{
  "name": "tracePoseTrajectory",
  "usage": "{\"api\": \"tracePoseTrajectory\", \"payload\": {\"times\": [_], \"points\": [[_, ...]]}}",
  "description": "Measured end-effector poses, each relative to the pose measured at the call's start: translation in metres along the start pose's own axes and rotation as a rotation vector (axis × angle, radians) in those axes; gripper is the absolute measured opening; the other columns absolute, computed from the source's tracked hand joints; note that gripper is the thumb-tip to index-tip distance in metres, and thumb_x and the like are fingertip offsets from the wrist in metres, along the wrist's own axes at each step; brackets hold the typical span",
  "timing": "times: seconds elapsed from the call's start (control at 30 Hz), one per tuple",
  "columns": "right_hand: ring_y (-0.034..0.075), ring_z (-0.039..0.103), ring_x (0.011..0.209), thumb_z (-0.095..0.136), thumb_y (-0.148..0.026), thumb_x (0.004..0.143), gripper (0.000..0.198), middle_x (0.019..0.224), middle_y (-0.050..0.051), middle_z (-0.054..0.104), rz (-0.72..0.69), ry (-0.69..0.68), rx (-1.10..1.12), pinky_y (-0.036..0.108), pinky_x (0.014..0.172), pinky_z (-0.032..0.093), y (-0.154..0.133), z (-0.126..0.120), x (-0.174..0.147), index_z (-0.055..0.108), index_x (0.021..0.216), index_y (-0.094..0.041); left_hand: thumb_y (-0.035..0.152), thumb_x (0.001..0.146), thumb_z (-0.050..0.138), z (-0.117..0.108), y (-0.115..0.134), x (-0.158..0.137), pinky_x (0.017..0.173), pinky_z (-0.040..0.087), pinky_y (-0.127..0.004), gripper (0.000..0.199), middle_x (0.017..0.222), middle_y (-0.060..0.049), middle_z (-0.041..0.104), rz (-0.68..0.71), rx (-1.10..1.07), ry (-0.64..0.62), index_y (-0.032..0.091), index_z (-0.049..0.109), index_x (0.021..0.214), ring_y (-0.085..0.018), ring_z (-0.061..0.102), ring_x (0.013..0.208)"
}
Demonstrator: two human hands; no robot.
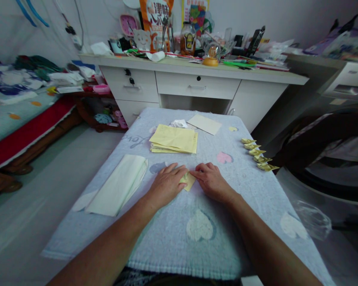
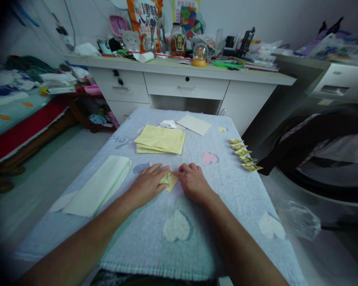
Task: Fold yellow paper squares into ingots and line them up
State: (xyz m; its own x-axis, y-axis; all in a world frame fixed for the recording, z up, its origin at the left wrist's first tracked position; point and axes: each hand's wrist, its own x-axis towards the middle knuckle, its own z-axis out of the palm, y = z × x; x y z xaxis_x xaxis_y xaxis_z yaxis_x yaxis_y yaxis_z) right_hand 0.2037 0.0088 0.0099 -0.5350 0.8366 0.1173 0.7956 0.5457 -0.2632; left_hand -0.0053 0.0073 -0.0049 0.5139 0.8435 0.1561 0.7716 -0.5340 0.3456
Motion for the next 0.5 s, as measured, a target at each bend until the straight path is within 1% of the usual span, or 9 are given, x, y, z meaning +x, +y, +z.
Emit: {"api": "tracePoseTrajectory", "payload": {"times": [0.13,0.27,0.33,0.43,0.47,0.5], "points": [[0.022,0.047,0.097,0.051,-0.012,0.088,0.044,0.112,0.007,0.060,-0.028,-0.025,0.027,0.037,0.083,0.037,0.013,-0.007,-0.005,0.062,0.123,-0.035,0.025,0.082,0.062,0.000,-0.001,0.000,0.107,0.034,-0.048,0.042,0.140,-0.003,0.053,-0.010,-0.031,-0.013,0.028,0.057,0.124,-0.028,0.040,0.133],[0.022,0.049,0.100,0.051,-0.009,0.086,0.045,0.114,0.005,0.060,-0.057,-0.042,0.049,0.038,0.086,0.037,0.024,-0.011,-0.008,0.066,0.117,-0.037,0.025,0.083,0.061,-0.001,-0.001,0.000,0.107,0.034,-0.046,0.040,0.140,-0.003,0.053,-0.015,-0.043,-0.012,0.028,0.058,0.123,-0.027,0.040,0.133],[0.022,0.049,0.100,0.051,-0.008,0.085,0.042,0.112,0.006,0.061,-0.062,-0.034,0.070,0.038,0.087,0.037,0.025,-0.012,-0.008,0.070,0.112,-0.034,0.025,0.083,0.061,-0.001,-0.001,-0.001,0.107,0.034,-0.047,0.039,0.140,-0.003,0.053,-0.017,-0.050,-0.005,0.029,0.059,0.122,-0.027,0.041,0.132],[0.022,0.050,0.098,0.051,-0.016,0.087,0.030,0.108,0.008,0.061,-0.031,0.042,0.114,0.039,0.089,0.037,0.020,-0.009,-0.007,0.070,0.109,-0.024,0.027,0.083,0.061,-0.002,0.001,-0.001,0.106,0.033,-0.048,0.038,0.139,-0.003,0.054,-0.012,-0.061,0.011,0.028,0.058,0.120,-0.028,0.040,0.131],[0.023,0.049,0.099,0.052,-0.022,0.088,0.028,0.108,0.009,0.060,-0.009,0.076,0.127,0.040,0.090,0.037,0.017,-0.008,-0.006,0.067,0.112,-0.021,0.029,0.083,0.061,-0.002,0.001,-0.001,0.106,0.032,-0.048,0.038,0.138,-0.003,0.054,-0.008,-0.062,0.016,0.028,0.058,0.120,-0.028,0.040,0.130],[0.025,0.048,0.101,0.054,-0.028,0.088,0.032,0.110,0.011,0.059,0.014,0.107,0.136,0.041,0.091,0.036,0.013,-0.005,-0.005,0.063,0.116,-0.018,0.030,0.082,0.062,-0.003,0.002,-0.001,0.106,0.032,-0.048,0.038,0.137,-0.003,0.054,-0.004,-0.065,0.021,0.027,0.057,0.120,-0.028,0.040,0.130]]}}
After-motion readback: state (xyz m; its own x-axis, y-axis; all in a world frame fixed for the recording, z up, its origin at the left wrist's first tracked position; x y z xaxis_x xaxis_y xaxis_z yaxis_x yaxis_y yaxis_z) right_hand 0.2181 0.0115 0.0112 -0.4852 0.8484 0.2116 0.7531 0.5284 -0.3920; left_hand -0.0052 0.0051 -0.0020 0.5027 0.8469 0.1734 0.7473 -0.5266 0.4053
